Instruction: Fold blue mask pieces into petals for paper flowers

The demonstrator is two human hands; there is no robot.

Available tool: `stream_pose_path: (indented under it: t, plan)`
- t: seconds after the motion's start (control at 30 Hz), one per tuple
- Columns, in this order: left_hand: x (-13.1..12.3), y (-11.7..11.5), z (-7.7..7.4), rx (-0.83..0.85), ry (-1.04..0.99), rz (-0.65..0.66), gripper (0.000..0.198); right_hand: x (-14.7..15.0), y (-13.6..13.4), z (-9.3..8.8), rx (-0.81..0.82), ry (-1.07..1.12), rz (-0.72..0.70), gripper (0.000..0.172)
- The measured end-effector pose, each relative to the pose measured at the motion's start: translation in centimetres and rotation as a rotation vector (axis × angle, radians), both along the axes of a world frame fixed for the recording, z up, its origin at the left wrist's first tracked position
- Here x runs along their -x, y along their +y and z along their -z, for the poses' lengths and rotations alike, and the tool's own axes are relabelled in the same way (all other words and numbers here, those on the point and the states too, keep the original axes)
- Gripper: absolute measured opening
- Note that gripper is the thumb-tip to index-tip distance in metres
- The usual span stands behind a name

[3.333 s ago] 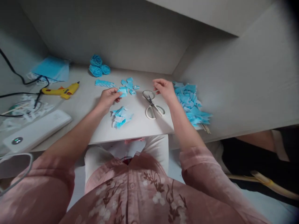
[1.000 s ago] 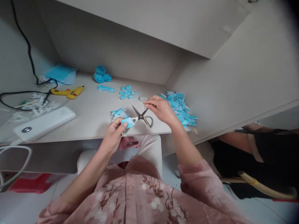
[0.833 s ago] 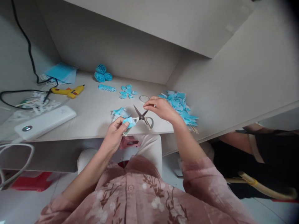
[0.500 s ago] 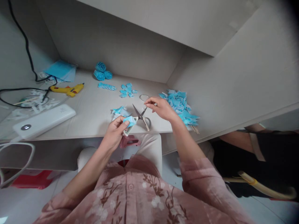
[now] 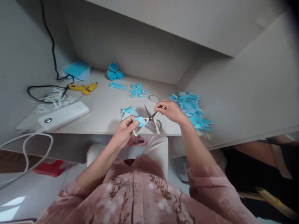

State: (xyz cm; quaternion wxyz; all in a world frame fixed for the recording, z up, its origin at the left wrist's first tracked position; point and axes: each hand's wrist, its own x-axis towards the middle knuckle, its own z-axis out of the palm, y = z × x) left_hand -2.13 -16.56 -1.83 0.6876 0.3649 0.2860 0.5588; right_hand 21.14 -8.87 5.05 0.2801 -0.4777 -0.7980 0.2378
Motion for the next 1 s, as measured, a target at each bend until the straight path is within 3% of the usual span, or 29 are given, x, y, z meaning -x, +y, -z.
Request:
stream_pose_path:
  t: [0.2, 0.3, 0.37, 0.5, 0.63, 0.87, 1.0]
  plan:
    - [0.1, 0.2, 0.1, 0.004, -0.082, -0.017, 0.046, 0.2, 0.4, 1.5, 0.062, 0.587, 0.208, 0.036]
    - [0.2, 0.6, -0.1, 0.004, -0.124, -0.055, 0.046, -0.5, 0.0, 1.7, 0.006, 0.736, 0.255, 0.035]
    - [0.3, 1.1, -0.4, -0.013, -0.157, -0.106, 0.047, -1.1, -0.6, 2.0, -0.08, 0.707, 0.276, 0.039]
    - [0.5, 2.0, -1.0, -0.04, -0.2, -0.142, 0.045, -1.6, -2.2, 3.7, -0.283, 0.452, 0.347, 0.06]
    - [0.2, 2.2, -1.2, -0.033, -0.242, -0.124, 0.045, -0.7, -3.5, 5.6, -0.196, 0.231, 0.369, 0.073]
    - [-2.2, 2.0, -0.4, -0.065, -0.322, -0.117, 0.041, 2.5, -3.8, 6.3, -0.2, 0.432, 0.44, 0.07]
    - [-3.2, 2.4, 0.5, -0.053, -0.277, -0.104, 0.039, 2.1, -3.1, 6.6, -0.208, 0.469, 0.489, 0.073]
